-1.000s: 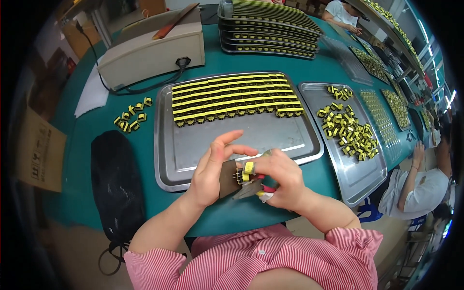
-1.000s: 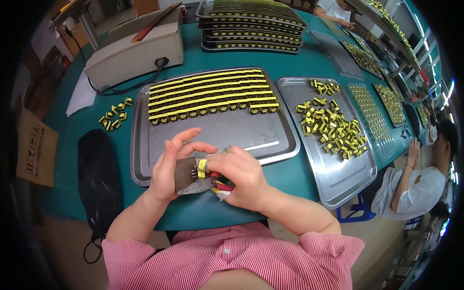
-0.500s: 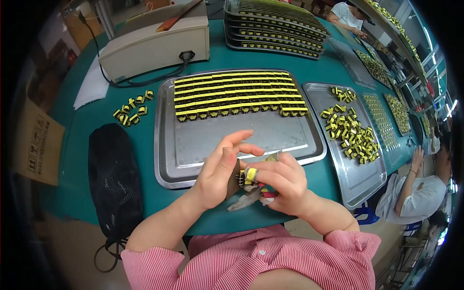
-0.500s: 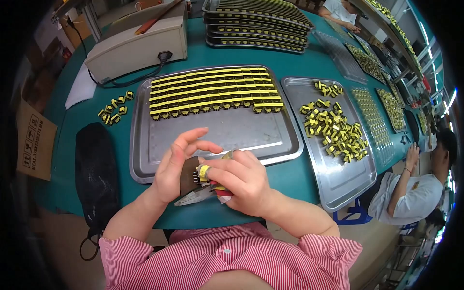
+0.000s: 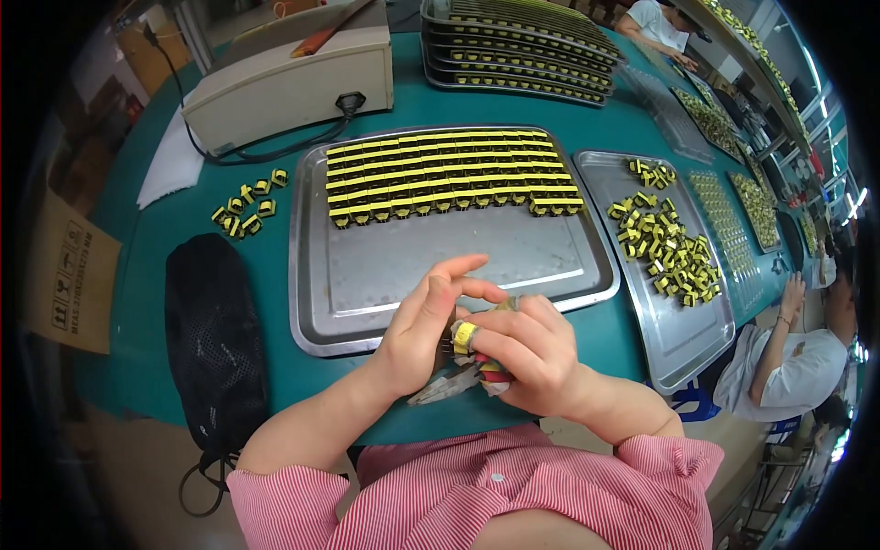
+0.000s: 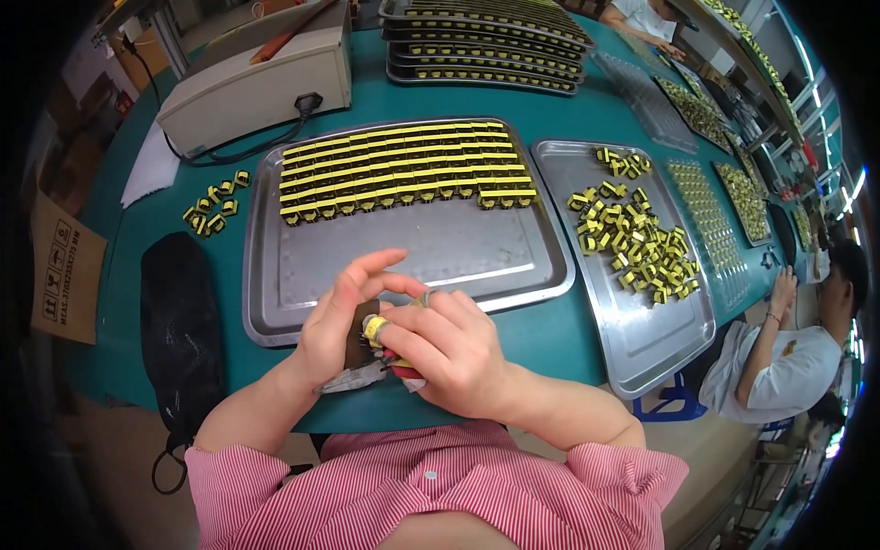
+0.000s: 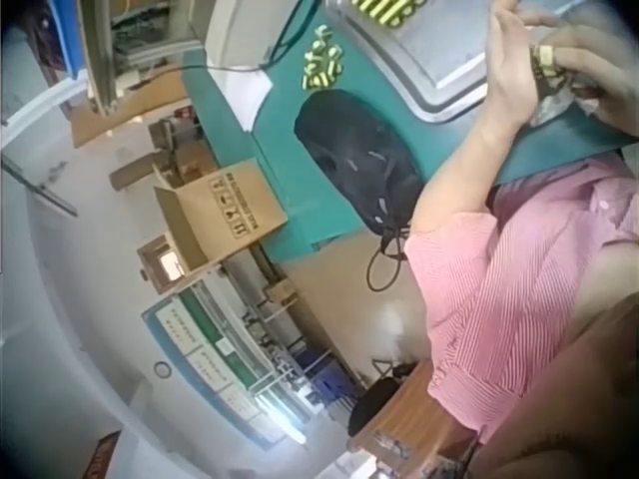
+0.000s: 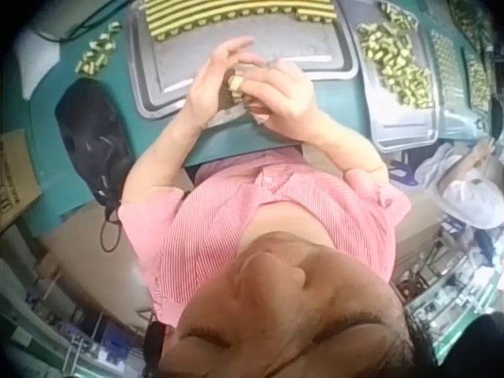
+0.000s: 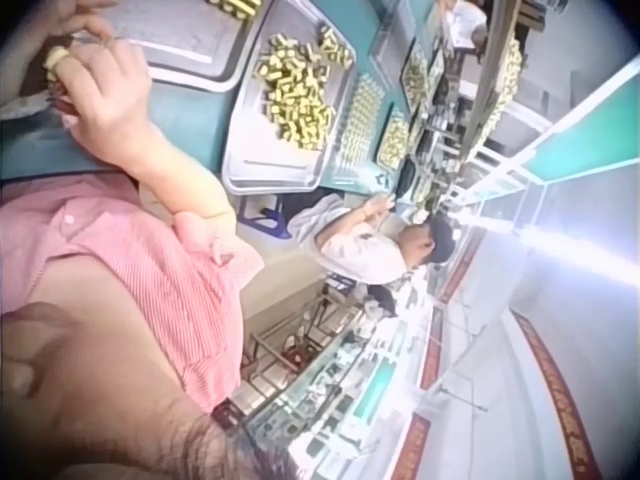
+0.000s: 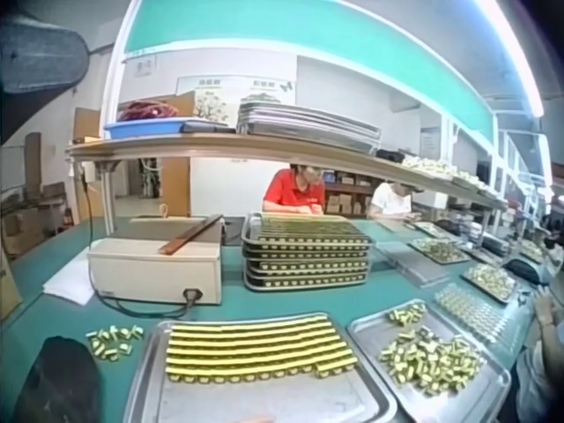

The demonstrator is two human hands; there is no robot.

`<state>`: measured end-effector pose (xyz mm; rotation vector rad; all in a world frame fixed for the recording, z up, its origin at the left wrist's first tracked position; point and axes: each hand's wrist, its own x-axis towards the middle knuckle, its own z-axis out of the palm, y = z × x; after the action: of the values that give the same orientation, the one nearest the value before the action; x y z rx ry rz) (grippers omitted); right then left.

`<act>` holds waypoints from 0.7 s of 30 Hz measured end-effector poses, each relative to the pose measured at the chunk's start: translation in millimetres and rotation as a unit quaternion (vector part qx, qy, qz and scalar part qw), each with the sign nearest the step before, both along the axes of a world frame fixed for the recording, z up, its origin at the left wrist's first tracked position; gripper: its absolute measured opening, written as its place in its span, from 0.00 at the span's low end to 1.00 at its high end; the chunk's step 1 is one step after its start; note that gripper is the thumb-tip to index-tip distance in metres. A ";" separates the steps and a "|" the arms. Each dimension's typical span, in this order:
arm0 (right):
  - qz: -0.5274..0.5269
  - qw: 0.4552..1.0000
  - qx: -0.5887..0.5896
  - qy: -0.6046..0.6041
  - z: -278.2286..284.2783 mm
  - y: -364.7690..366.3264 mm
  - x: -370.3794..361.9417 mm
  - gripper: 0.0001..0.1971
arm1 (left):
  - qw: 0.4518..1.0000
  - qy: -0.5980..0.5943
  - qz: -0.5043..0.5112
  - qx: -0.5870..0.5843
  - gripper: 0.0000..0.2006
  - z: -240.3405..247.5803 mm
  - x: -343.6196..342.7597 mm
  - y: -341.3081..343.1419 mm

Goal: The person assembles small yellow electronic components by hand at a factory workstation.

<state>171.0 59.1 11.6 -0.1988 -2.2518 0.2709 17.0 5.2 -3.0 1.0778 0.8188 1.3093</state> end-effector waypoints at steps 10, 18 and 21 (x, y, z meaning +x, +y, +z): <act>-0.018 1.000 -0.015 0.001 -1.3 -3.3 -1.0 0.19 | 0.999 0.044 0.023 0.008 0.29 -3.1 1.6 -0.9; -0.002 0.999 -0.034 0.000 -1.0 -4.1 0.4 0.19 | 0.996 -0.056 0.003 -0.067 0.30 5.7 6.0 -2.4; 0.011 1.000 -0.024 0.015 -0.9 -2.5 1.7 0.19 | 0.994 -0.084 -0.010 -0.070 0.31 8.7 6.7 -2.5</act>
<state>172.7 56.7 10.7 -0.1944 -2.2209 0.3386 23.7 2.7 5.7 0.8520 0.7597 1.2866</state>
